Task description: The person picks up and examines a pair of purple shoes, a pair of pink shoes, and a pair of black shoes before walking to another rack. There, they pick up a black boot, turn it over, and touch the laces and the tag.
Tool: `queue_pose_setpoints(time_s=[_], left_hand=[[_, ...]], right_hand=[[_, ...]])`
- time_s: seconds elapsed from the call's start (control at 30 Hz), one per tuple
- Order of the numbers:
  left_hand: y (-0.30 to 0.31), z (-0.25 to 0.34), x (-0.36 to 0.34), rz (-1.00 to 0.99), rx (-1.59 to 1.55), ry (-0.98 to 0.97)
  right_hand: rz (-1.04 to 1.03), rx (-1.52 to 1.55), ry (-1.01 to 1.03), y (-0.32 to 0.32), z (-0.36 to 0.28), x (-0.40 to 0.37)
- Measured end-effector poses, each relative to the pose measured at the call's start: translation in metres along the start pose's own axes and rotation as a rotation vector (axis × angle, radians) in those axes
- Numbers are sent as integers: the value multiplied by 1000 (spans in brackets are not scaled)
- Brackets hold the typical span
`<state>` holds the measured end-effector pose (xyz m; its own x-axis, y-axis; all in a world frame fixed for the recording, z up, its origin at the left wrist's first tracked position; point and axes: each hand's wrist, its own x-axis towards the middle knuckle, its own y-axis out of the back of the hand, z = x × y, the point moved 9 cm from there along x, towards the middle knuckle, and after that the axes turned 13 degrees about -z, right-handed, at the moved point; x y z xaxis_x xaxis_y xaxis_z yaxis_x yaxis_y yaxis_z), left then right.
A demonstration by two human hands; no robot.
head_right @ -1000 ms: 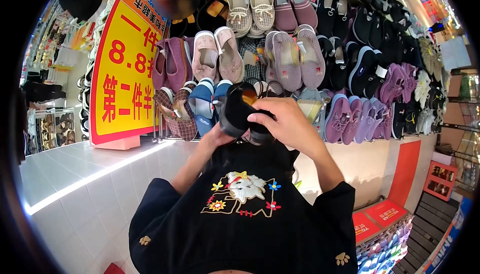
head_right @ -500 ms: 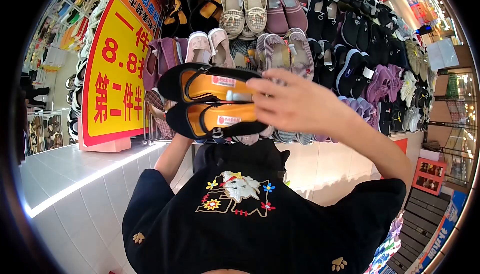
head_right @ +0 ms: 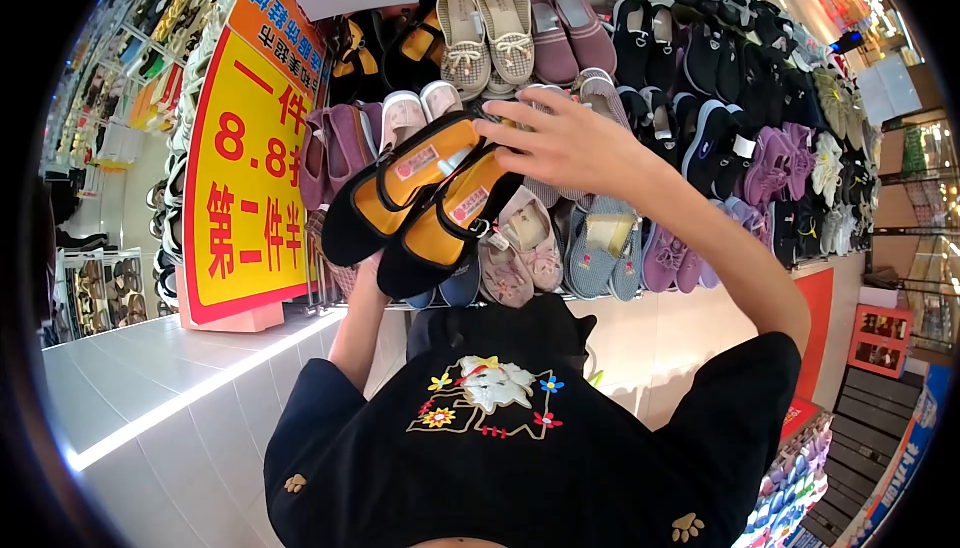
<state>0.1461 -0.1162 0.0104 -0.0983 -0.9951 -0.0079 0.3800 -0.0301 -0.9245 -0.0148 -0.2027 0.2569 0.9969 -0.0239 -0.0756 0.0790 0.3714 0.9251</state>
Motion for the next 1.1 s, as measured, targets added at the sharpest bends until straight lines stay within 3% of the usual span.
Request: queue_pose_setpoints(time_s=[0.07, 0.17, 0.2, 0.27, 0.37, 0.47, 0.57, 0.67, 0.7, 0.77, 0.8, 0.83, 0.93, 1.0, 1.1], left_hand=[[6, -2, -7, 34, -15, -28], [16, 11, -8, 65, -30, -89], [21, 17, -4, 66, -37, -111], [29, 43, 12, 51, -30, -174], [45, 94, 52, -13, -27, -264], [60, 151, 106, -150, -45, -325], [71, 197, 168, -360, -95, -321], [76, 209, 217, -600, -154, -235], [86, 191, 214, -583, -174, -215], [151, 182, 232, 167, -16, -419], [164, 147, 225, 194, -423, -294], [146, 129, 209, 283, -457, -319], [98, 113, 177, 110, -247, -393], [71, 116, 165, 133, -270, -377], [60, 128, 150, 157, 283, -324]], right_hand=[[46, 63, -43, 1, 7, 1], [211, 353, -353, 4, 25, -20], [209, 351, -337, -4, 15, -24], [378, 562, -629, -30, 19, -52], [437, 812, -894, -82, -12, -80], [515, 961, -1083, -112, -59, -97], [566, 1066, -1149, -126, -100, -101], [444, 1167, -1186, -133, -122, -92], [424, 1191, -1202, -129, -123, -92], [396, 1145, -1217, -118, -120, -94], [451, 1097, -1239, -117, -121, -98], [494, 1095, -1296, -123, -121, -105], [530, 1201, -1425, -127, -136, -108], [524, 1223, -1402, -131, -140, -101], [464, 1220, -1345, -128, -149, -85]])
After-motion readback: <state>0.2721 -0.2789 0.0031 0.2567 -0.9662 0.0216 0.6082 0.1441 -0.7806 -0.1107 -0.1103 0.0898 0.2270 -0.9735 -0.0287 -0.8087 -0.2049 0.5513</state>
